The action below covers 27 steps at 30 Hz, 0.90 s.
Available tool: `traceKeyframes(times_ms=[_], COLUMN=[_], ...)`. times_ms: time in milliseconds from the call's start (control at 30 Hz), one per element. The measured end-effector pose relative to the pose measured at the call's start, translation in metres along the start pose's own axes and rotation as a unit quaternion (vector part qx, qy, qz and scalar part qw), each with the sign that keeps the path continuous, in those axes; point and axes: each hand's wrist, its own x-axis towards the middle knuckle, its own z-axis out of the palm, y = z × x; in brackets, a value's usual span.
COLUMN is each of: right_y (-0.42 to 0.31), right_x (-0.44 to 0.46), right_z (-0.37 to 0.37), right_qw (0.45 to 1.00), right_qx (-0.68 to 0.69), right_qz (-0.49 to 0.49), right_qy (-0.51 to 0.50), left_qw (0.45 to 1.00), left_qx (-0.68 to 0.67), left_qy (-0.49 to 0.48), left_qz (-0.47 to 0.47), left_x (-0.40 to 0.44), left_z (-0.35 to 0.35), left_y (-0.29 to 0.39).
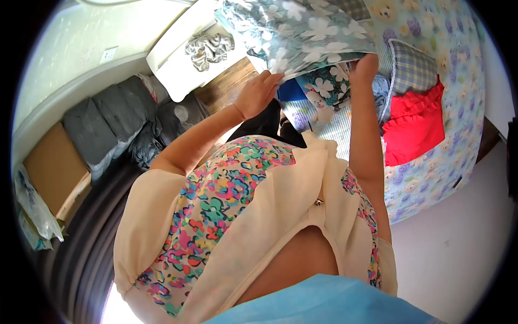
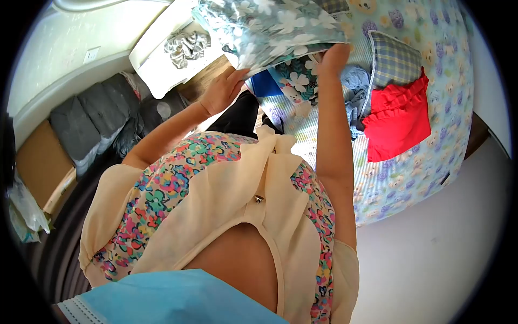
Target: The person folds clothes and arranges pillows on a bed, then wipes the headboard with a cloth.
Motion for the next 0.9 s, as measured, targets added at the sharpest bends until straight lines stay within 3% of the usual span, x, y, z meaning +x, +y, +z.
traceKeyframes(times_ms=[67,133,267,300,400,433,467,533,600,700,733,800,833,867,900], right_y=[-0.012,-0.029,-0.065,-0.075,-0.084,-0.078,-0.075,-0.073,-0.064,-0.041,-0.04,-0.044,-0.053,-0.063,-0.072], right_x=[-0.004,-0.013,-0.012,-0.017,-0.049,-0.056,-0.059,-0.112,-0.159,-0.162,-0.163,-0.164,-0.165,-0.166,-0.162], right_z=[-0.002,-0.005,-0.028,-0.038,-0.051,-0.063,-0.073,-0.065,-0.044,-0.039,-0.036,-0.026,-0.019,-0.007,0.002], right_qw=[0.999,0.996,0.984,0.95,0.97,0.898,0.765,0.78,0.675,0.645,0.644,0.744,0.742,0.799,0.824], right_qx=[-0.015,-0.028,-0.03,-0.174,-0.106,-0.299,-0.468,-0.47,-0.493,-0.564,-0.564,-0.499,-0.5,-0.424,-0.381], right_qz=[-0.038,-0.078,-0.109,-0.207,-0.154,-0.305,-0.438,-0.321,-0.366,-0.339,-0.341,-0.297,-0.298,-0.261,-0.248], right_qy=[-0.014,-0.024,-0.135,-0.154,-0.156,-0.11,-0.059,-0.26,-0.41,-0.388,-0.389,-0.331,-0.332,-0.337,-0.34], left_qw=[0.996,0.997,0.988,0.986,0.994,0.994,0.993,0.986,0.982,0.975,0.971,0.959,0.933,0.9,0.909], left_qx=[0.045,0.046,0.035,0.012,-0.031,-0.024,-0.025,-0.049,-0.053,-0.041,-0.025,-0.179,-0.237,-0.296,-0.254], left_qy=[-0.026,-0.001,0.089,0.113,0.099,0.099,0.102,0.129,0.133,0.151,0.165,0.203,0.263,0.316,0.33], left_qz=[0.066,0.064,0.117,0.125,0.046,0.049,0.049,0.096,0.122,0.159,0.172,0.08,0.069,0.055,-0.008], left_x=[-0.01,-0.017,-0.018,-0.018,-0.023,-0.024,-0.023,-0.018,-0.013,-0.003,-0.001,-0.002,0.005,0.009,0.004], left_z=[0.001,0.002,0.003,0.005,0.015,0.022,0.028,0.036,0.038,0.026,0.021,0.012,0.014,0.017,0.017], left_y=[0.0,0.017,0.048,0.056,0.087,0.091,0.096,0.103,0.11,0.113,0.116,0.113,0.096,0.074,0.061])
